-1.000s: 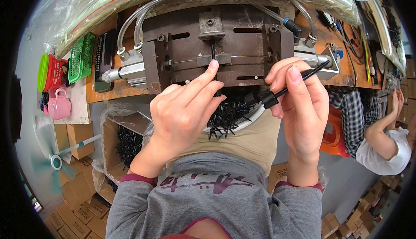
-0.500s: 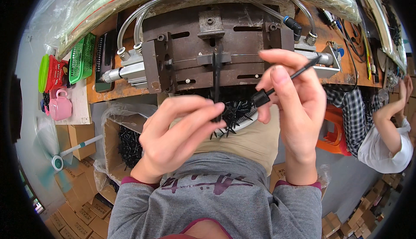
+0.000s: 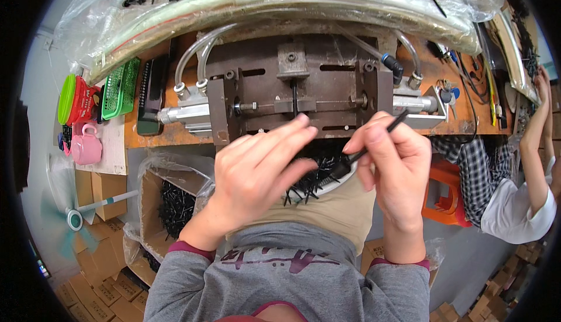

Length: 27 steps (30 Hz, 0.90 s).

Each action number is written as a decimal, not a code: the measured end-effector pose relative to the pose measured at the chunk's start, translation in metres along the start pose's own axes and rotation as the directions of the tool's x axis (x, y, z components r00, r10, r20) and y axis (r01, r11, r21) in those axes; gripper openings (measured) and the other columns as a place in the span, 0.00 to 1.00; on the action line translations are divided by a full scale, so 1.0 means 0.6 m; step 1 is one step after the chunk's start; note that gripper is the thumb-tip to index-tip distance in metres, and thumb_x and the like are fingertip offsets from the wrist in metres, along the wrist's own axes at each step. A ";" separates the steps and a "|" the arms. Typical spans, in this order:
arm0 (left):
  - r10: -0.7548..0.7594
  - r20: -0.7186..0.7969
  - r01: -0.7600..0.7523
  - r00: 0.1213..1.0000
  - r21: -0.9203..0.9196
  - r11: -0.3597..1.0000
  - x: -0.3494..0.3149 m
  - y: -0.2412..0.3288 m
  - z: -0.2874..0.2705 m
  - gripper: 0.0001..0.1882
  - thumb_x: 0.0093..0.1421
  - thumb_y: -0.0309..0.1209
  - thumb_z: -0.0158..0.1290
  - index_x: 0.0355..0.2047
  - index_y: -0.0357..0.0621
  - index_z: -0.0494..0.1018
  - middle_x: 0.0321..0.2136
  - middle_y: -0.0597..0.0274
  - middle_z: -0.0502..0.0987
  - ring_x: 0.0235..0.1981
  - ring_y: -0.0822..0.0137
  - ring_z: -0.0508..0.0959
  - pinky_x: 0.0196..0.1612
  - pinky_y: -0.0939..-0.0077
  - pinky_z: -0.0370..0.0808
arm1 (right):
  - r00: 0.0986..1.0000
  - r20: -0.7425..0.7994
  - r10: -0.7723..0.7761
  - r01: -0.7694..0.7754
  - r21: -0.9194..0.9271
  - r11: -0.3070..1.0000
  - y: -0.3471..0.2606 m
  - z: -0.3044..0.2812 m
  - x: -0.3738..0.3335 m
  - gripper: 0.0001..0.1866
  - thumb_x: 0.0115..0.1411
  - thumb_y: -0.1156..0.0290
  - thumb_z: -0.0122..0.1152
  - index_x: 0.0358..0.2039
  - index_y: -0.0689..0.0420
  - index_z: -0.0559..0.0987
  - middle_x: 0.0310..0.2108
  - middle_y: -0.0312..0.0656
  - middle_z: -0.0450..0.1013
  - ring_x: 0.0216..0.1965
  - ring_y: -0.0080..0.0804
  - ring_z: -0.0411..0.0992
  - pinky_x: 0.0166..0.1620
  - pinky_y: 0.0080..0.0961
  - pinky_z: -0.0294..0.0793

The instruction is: The person is assembling black electrical wires with connectors using a pneumatic jig on a workbench.

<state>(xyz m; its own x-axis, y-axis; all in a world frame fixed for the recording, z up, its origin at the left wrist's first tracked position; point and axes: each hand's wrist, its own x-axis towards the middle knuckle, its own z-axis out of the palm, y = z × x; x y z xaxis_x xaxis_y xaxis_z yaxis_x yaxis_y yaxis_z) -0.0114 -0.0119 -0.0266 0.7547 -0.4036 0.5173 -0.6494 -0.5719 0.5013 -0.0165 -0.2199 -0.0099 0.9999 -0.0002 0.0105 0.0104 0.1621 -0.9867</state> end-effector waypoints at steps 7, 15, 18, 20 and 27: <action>0.058 -0.177 -0.095 0.982 -0.209 0.973 0.009 0.016 -0.045 0.19 0.45 0.20 0.67 0.41 0.37 0.81 0.40 0.53 0.82 0.35 0.62 0.83 0.35 0.74 0.82 | 0.947 0.304 0.099 -0.110 0.021 0.994 -0.054 0.062 0.088 0.10 0.67 0.68 0.60 0.39 0.62 0.76 0.21 0.36 0.73 0.12 0.17 0.67 0.15 0.13 0.60; -0.035 -0.025 0.037 0.999 0.067 0.997 -0.017 -0.004 -0.001 0.15 0.45 0.23 0.66 0.34 0.37 0.78 0.53 0.50 0.77 0.40 0.59 0.81 0.41 0.71 0.80 | 0.558 0.763 -0.327 0.566 -0.638 -0.523 -0.146 0.050 0.363 0.13 0.53 0.75 0.60 0.40 0.55 0.77 0.43 0.43 0.68 0.46 0.39 0.71 0.41 0.27 0.77; 0.018 0.008 -0.019 1.000 0.186 0.982 -0.016 -0.009 0.023 0.15 0.46 0.25 0.65 0.35 0.38 0.78 0.53 0.50 0.77 0.33 0.62 0.82 0.37 0.73 0.79 | 0.397 0.881 -0.256 0.595 -0.460 -0.659 -0.121 0.043 0.417 0.13 0.52 0.79 0.64 0.40 0.58 0.78 0.44 0.41 0.71 0.39 0.34 0.75 0.38 0.28 0.78; 0.024 0.014 -0.026 1.000 0.212 0.977 -0.010 -0.010 0.027 0.14 0.45 0.26 0.66 0.34 0.39 0.78 0.53 0.51 0.78 0.25 0.65 0.81 0.32 0.75 0.78 | 0.382 0.891 -0.246 0.606 -0.442 -0.661 -0.111 0.034 0.431 0.17 0.50 0.80 0.66 0.43 0.58 0.77 0.49 0.39 0.70 0.38 0.36 0.76 0.40 0.32 0.79; 0.000 0.025 -0.006 1.000 0.213 0.977 -0.013 -0.014 0.025 0.13 0.47 0.26 0.66 0.33 0.40 0.78 0.53 0.52 0.78 0.21 0.66 0.79 0.28 0.76 0.76 | 0.464 0.817 -0.343 0.767 -0.564 -0.305 -0.133 0.022 0.376 0.14 0.51 0.82 0.65 0.39 0.58 0.76 0.40 0.38 0.69 0.37 0.36 0.75 0.37 0.28 0.77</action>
<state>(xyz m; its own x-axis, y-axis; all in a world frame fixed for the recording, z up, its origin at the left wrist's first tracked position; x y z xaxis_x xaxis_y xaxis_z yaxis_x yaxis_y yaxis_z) -0.0104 -0.0146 -0.0450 0.7566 -0.4217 0.4997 -0.6189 -0.7085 0.3391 0.2081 -0.2199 0.0735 0.4592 0.7503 0.4756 0.7648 -0.6063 0.2180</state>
